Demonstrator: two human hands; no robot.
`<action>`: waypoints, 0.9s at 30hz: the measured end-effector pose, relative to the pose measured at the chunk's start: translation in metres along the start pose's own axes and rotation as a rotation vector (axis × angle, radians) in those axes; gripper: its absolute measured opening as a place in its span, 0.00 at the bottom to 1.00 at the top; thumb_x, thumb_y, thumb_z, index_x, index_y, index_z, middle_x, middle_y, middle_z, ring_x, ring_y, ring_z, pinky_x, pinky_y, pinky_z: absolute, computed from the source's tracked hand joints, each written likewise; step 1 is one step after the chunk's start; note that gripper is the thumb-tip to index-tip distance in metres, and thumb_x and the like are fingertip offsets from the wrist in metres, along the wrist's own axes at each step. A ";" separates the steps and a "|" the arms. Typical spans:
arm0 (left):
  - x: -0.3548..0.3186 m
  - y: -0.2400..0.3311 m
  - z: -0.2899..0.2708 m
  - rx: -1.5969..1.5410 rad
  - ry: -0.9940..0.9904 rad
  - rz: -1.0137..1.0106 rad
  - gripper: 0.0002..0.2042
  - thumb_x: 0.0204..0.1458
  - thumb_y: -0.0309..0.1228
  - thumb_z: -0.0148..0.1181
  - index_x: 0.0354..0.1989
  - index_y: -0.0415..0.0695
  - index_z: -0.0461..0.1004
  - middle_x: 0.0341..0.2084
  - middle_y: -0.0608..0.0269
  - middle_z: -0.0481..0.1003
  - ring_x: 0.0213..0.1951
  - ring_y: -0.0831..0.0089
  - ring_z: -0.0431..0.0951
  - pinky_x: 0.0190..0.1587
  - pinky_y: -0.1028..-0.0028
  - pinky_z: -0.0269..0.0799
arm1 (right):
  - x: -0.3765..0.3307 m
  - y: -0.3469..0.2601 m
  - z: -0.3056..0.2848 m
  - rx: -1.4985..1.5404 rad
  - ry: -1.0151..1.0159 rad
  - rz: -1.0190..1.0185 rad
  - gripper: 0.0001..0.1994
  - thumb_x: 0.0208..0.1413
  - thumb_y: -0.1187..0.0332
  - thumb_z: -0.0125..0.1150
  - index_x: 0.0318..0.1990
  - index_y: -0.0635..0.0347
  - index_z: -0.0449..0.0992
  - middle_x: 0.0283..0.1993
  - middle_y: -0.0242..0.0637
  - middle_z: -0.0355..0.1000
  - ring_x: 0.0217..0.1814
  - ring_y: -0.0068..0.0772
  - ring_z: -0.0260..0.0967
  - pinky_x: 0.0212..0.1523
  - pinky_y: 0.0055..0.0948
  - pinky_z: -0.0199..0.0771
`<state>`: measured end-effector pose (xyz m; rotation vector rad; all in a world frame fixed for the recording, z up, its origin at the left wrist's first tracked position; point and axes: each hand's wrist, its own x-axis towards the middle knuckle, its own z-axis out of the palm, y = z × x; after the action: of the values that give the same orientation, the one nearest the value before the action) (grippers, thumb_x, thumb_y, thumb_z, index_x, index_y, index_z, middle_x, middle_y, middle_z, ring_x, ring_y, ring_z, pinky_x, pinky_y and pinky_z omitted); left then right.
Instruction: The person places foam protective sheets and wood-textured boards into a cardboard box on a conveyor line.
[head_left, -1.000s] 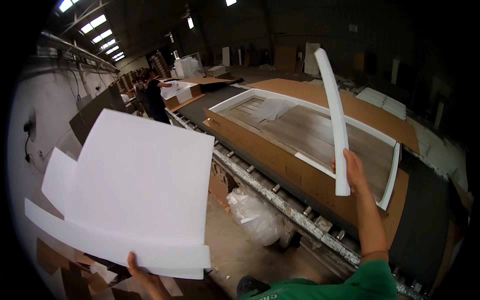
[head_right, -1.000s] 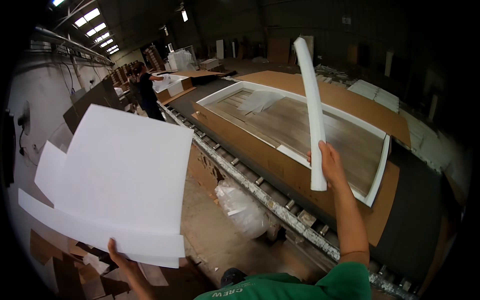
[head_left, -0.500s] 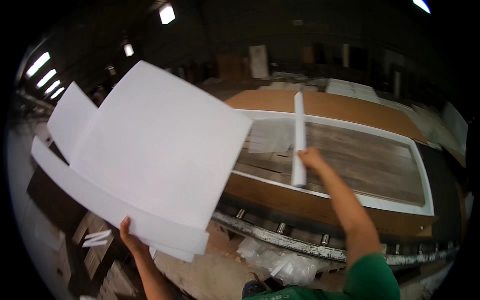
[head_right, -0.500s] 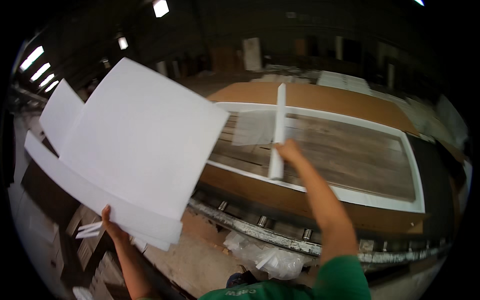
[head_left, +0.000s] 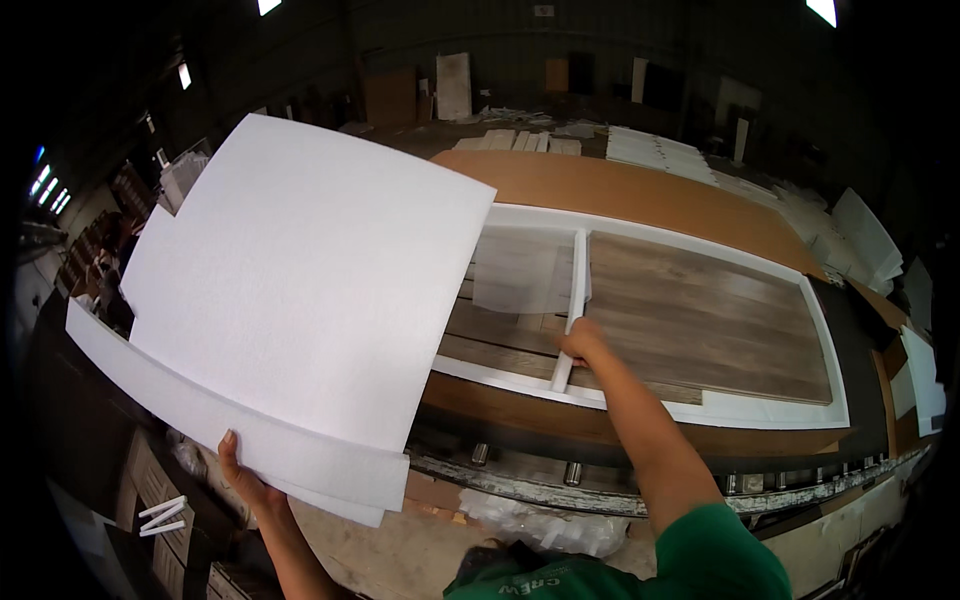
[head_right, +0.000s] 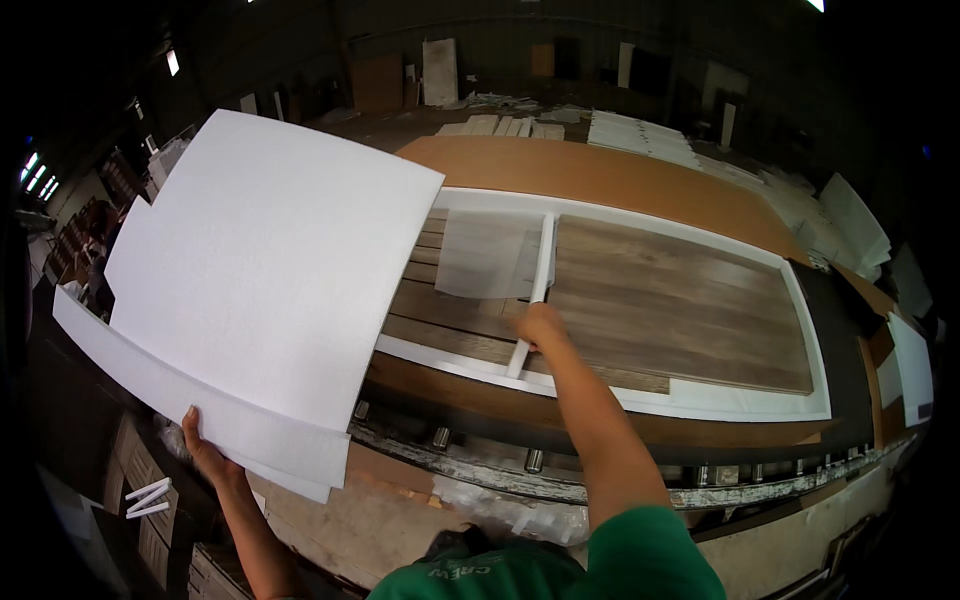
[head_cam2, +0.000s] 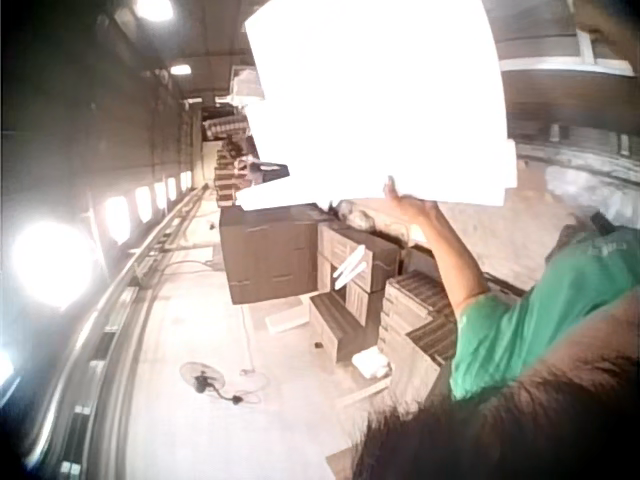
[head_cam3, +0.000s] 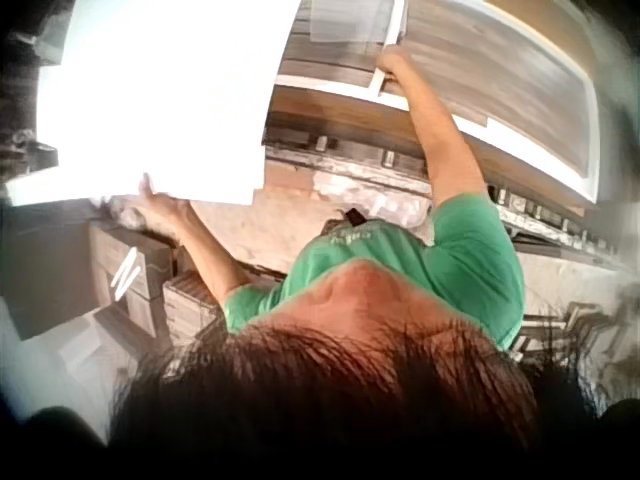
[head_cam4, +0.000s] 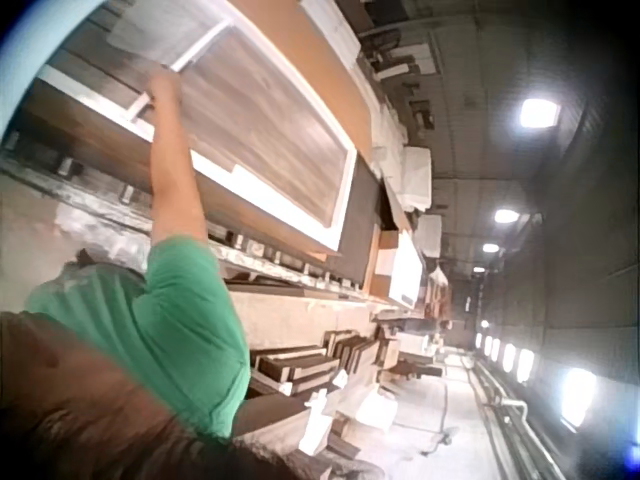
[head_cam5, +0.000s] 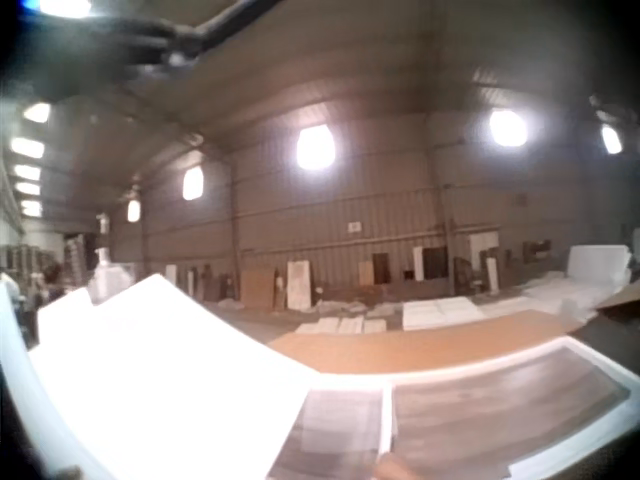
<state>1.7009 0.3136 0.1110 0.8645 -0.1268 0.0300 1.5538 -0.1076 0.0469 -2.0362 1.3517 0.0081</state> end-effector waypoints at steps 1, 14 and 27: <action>0.003 0.003 -0.001 0.021 0.009 0.011 0.23 0.36 0.37 0.54 0.40 0.38 0.61 0.34 0.60 0.66 0.37 0.67 0.67 0.41 0.70 0.63 | 0.007 0.003 0.006 -0.018 -0.048 -0.009 0.13 0.44 0.68 0.46 0.35 0.69 0.68 0.28 0.44 0.69 0.22 0.33 0.69 0.18 0.27 0.69; 0.121 -0.054 0.052 -0.020 -0.253 -0.235 0.16 0.34 0.33 0.53 0.32 0.37 0.65 0.28 0.56 0.68 0.33 0.66 0.69 0.35 0.71 0.66 | 0.022 0.010 0.014 -0.689 0.201 0.032 0.26 0.47 0.58 0.45 0.53 0.62 0.53 0.38 0.44 0.68 0.39 0.39 0.66 0.37 0.32 0.66; 0.196 -0.134 0.066 -0.012 -0.564 -0.499 0.24 0.33 0.37 0.53 0.40 0.34 0.60 0.33 0.53 0.66 0.37 0.62 0.67 0.41 0.67 0.63 | -0.044 -0.069 -0.020 0.958 -0.077 -0.122 0.29 0.47 0.46 0.44 0.43 0.67 0.63 0.38 0.42 0.64 0.34 0.34 0.65 0.33 0.32 0.69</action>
<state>1.8995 0.1721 0.0761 0.8540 -0.4346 -0.6844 1.5832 -0.0669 0.1147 -1.2696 0.9034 -0.5109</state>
